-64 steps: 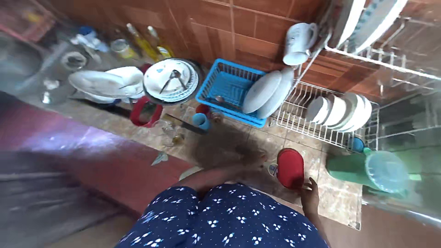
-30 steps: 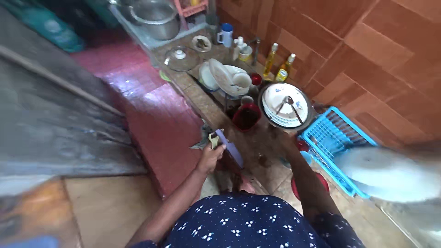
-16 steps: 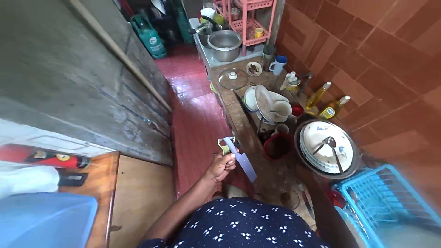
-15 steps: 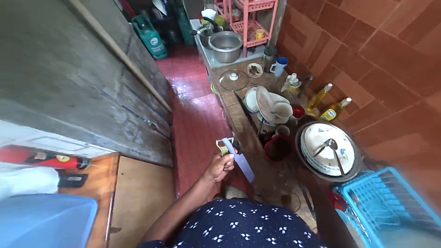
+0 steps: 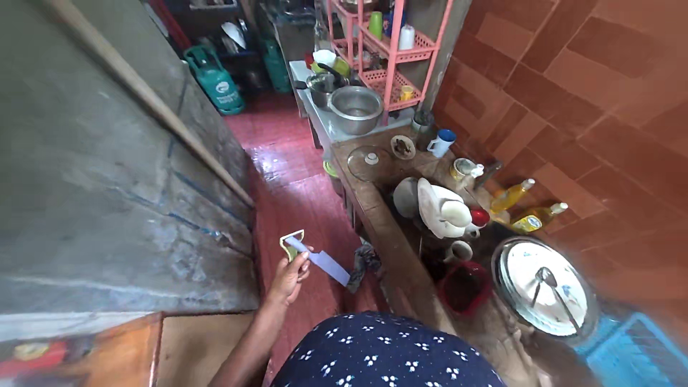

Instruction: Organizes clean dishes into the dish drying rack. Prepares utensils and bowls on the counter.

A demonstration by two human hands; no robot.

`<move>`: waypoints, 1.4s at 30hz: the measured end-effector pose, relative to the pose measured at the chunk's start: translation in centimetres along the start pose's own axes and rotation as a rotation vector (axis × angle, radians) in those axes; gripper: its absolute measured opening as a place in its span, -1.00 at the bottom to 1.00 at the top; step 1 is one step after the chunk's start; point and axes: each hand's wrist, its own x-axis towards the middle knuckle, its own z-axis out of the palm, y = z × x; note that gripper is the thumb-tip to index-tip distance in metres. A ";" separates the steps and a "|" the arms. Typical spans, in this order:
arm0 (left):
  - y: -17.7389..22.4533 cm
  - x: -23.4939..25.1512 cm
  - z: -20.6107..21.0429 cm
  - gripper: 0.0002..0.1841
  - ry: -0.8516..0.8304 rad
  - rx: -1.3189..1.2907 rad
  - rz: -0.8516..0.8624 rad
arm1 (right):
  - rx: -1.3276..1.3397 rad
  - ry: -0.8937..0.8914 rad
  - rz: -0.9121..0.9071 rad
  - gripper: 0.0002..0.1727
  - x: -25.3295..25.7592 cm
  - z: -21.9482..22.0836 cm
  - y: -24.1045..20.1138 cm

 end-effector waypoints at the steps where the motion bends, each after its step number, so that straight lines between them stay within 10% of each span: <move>1: 0.5 1.2 -1.1 -0.79 0.010 0.004 0.009 | -0.001 -0.017 -0.017 -0.48 -1.5 -2.0 -2.3; 8: 5.0 10.4 -4.2 -0.74 -0.206 0.091 0.050 | 0.390 0.372 -0.847 -0.73 -4.6 -10.9 -14.5; 12: 7.2 17.2 -1.3 -0.71 -0.442 0.207 0.099 | 0.632 0.485 -0.841 -0.61 -0.5 -12.7 -20.5; 17: 7.1 25.7 4.3 -0.69 -0.576 0.367 0.150 | 1.227 0.254 -0.966 -0.61 8.7 -12.7 -26.6; 20: 6.4 30.9 7.6 -0.68 -0.656 0.457 0.133 | 1.221 -0.021 -1.111 -0.21 14.4 -12.9 -29.0; 23: 6.4 35.7 9.6 -0.60 -0.718 0.777 0.021 | 1.289 -0.071 -1.083 -0.02 18.5 -12.8 -32.0; 28: 6.2 43.2 14.1 -0.62 -0.663 1.141 -0.152 | 1.391 0.076 -0.786 -0.66 22.4 -14.8 -35.8; 35: 2.1 52.6 18.1 -0.53 -0.719 1.442 -0.085 | 1.589 0.060 -0.615 -0.21 24.1 -15.3 -38.8; 42: 3.0 57.4 21.8 -0.49 -0.823 1.627 0.159 | 1.659 0.189 -0.585 -0.29 23.9 -14.2 -42.3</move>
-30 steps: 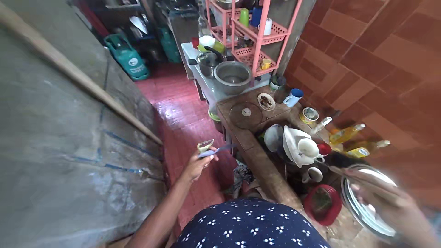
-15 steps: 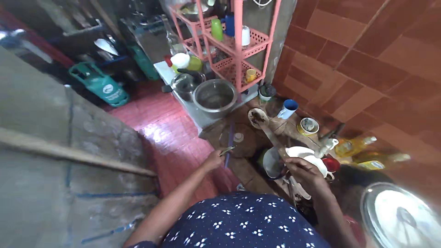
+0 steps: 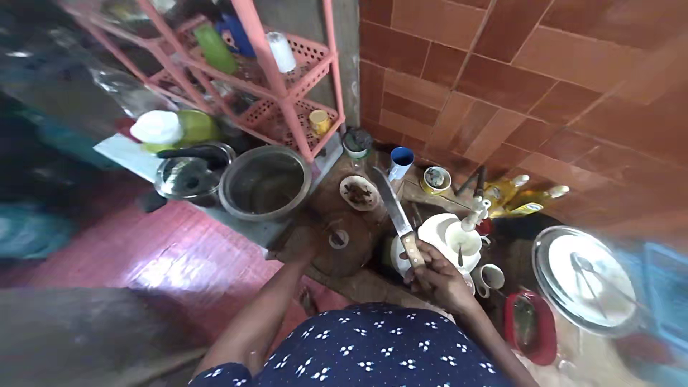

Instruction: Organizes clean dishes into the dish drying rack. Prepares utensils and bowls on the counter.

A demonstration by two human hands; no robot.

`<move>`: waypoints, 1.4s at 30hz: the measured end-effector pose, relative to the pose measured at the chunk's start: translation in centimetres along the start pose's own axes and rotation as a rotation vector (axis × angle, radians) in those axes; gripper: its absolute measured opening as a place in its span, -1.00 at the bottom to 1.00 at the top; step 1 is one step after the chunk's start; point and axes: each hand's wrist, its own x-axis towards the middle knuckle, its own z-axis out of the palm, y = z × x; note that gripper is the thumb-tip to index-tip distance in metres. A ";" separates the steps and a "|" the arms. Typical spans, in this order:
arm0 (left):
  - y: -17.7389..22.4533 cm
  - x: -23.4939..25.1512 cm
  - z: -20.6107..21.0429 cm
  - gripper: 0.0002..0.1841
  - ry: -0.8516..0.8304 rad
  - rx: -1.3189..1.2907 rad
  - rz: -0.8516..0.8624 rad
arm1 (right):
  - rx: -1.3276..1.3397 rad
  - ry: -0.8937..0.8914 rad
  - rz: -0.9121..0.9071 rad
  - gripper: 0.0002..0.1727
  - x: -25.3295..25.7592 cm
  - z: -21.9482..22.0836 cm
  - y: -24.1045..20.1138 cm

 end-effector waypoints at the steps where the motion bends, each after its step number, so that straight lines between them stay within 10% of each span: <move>1: 0.2 0.5 -0.5 -0.47 -0.032 -0.020 -0.002 | 0.008 0.016 -0.012 -0.29 0.3 0.5 0.4; 9: -0.9 0.5 -4.8 -0.41 -0.199 -0.274 0.522 | -0.310 0.351 0.088 -0.46 5.2 9.1 5.1; 14: -1.4 -0.1 -7.2 -0.64 -0.498 -1.039 0.301 | -0.405 0.388 0.023 -0.46 9.3 15.1 10.0; 20: -5.1 0.2 -10.8 -0.75 -0.534 -1.239 0.193 | -0.474 0.406 -0.011 -0.48 9.9 19.9 10.5; 32: -13.5 -0.6 -20.3 -0.80 0.151 -1.513 0.178 | -0.395 0.287 -0.032 -0.57 10.0 17.2 10.6; 42: -12.8 0.6 -18.8 -0.61 0.440 0.035 1.708 | 0.213 0.296 -0.313 -0.50 20.2 26.3 7.8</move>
